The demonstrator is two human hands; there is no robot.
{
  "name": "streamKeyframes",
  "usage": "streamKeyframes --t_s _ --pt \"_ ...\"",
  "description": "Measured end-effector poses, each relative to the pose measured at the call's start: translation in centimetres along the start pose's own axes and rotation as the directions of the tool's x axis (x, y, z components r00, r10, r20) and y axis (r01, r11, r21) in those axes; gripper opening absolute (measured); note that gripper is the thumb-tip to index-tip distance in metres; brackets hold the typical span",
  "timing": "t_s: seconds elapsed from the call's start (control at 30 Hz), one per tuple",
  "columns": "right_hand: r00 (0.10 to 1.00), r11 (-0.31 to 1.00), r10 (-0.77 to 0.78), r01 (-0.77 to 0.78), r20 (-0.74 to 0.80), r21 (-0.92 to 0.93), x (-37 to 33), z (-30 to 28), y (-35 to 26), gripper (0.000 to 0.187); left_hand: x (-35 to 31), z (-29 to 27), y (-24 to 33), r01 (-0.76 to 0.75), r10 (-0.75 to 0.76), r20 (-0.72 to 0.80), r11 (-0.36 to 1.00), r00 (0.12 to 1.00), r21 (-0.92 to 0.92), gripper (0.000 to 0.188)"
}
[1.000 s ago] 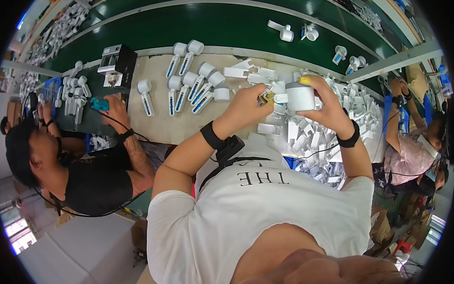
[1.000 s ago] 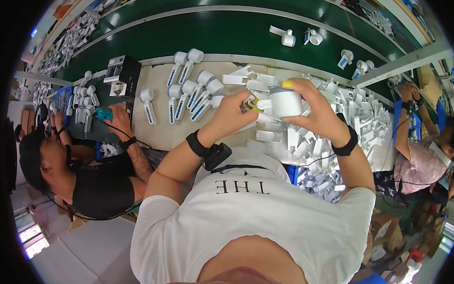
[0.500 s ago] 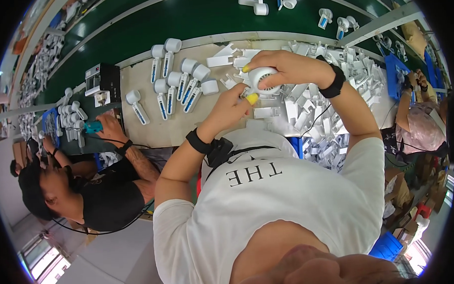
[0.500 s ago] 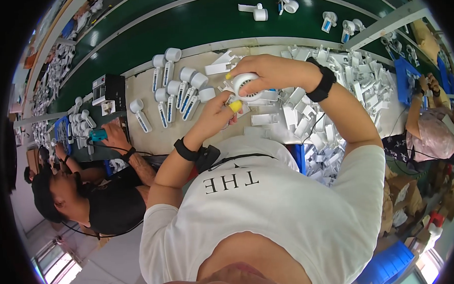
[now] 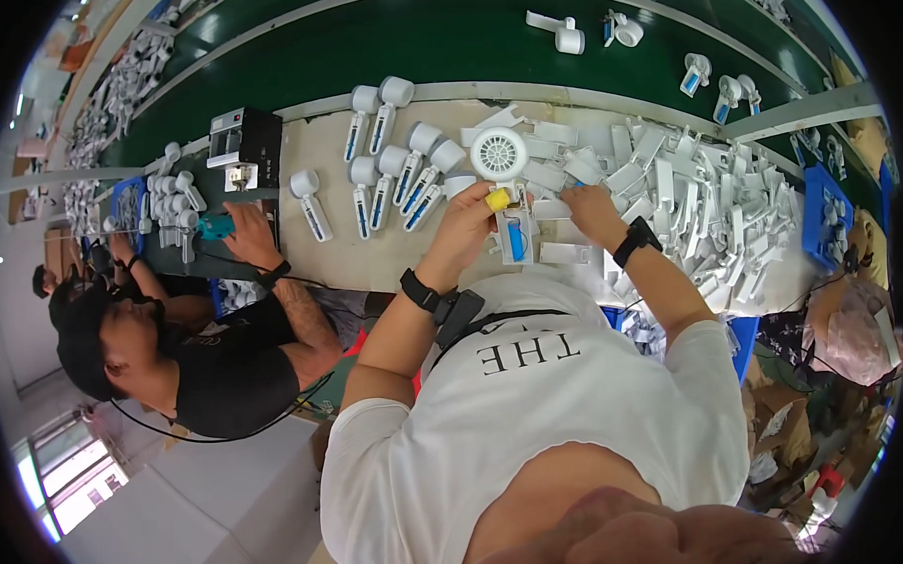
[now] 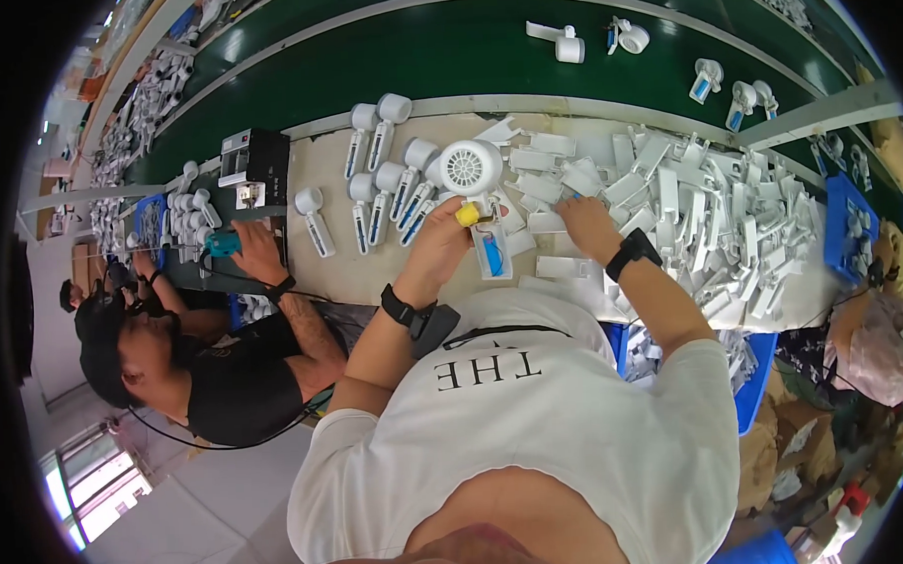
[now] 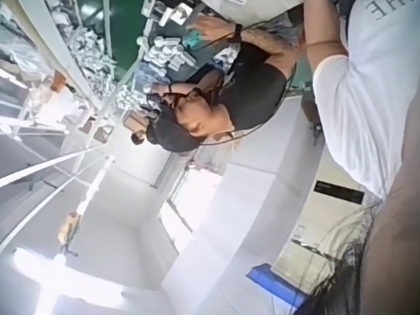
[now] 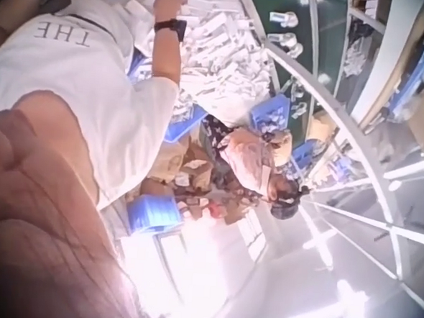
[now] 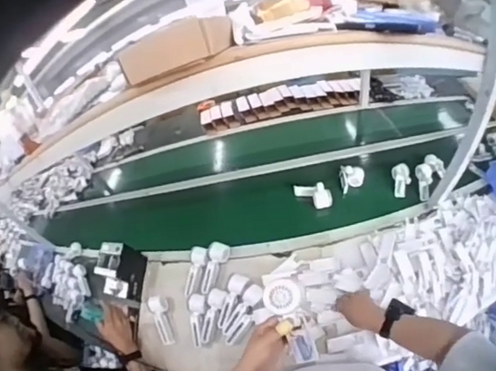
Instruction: The person assembles handheld fans by picking up a fan body, inserting a battery, and fitting a fan head and a plastic cover together. After placing the assembled fan on the table, they reach into a blue bin to retrieve more plastic covers.
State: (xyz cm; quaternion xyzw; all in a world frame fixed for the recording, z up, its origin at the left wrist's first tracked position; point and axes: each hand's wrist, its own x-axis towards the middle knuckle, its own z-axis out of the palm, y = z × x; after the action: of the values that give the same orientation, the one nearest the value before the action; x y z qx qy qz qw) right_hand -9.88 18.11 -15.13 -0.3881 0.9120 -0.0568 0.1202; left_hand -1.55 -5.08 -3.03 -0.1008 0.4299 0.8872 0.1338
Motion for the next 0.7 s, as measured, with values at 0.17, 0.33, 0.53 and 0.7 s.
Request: streamKeyframes --t_s 0.17,0.33,0.53,0.7 --pt "0.998 0.99 0.045 -0.049 0.037 0.129 -1.0 -2.5 0.5 0.027 0.3 -1.2 -0.3 -0.036 0.036 -0.052 0.999 0.998 0.005 0.022" --pt "0.917 0.214 0.369 -0.239 0.148 0.947 -1.7 -9.2 -2.5 0.033 0.6 -0.8 -1.0 -0.178 0.146 -0.169 0.966 0.975 -0.186 0.02" --pt "0.872 0.762 0.151 0.197 -0.466 0.616 -2.7 -13.4 -10.1 0.048 0.4 1.1 -2.2 -0.296 0.227 -0.286 0.927 0.931 -0.229 0.022" --pt "0.847 0.751 0.188 0.202 -0.497 0.629 -2.6 -12.9 -10.8 0.048 -0.7 2.5 -2.1 -0.353 0.285 -0.281 0.906 0.916 -0.234 0.022"
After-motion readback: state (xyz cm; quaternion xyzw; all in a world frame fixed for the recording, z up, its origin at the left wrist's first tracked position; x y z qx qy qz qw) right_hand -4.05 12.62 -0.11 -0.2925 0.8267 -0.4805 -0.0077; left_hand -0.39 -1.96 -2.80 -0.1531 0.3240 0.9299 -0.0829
